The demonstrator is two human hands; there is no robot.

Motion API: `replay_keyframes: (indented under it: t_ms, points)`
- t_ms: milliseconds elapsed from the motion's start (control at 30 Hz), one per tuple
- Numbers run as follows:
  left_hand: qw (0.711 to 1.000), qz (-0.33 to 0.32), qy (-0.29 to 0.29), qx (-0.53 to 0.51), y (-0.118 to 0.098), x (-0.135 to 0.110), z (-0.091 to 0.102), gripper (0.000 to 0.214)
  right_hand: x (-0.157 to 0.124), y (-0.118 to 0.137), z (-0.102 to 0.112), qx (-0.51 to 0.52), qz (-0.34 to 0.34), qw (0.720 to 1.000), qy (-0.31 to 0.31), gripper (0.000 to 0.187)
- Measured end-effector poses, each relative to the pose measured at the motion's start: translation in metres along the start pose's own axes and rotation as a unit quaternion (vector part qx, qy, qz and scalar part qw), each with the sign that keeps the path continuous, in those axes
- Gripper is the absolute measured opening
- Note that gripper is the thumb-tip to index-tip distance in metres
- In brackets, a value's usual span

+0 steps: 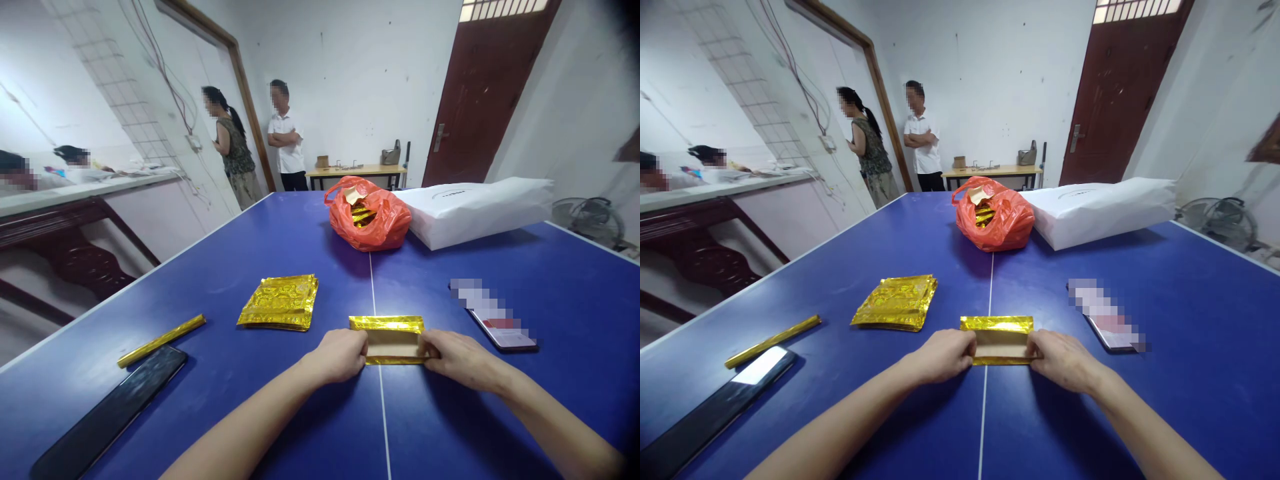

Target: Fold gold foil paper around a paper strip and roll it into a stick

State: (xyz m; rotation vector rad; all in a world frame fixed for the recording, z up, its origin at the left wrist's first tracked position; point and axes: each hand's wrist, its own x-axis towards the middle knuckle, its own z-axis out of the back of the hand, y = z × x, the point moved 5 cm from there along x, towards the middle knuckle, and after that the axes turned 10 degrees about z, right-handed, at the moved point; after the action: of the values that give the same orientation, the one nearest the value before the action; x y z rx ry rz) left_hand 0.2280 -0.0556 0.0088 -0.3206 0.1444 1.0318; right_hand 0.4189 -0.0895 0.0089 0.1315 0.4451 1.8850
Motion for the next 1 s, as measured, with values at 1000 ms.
replay_keyframes:
  t_ms: [1000]
  points:
    - [0.999,-0.007,-0.032,0.011,-0.014,0.002,-0.007,0.019,0.008,-0.004,-0.005,-0.005,-0.004,1.0,-0.011,0.008]
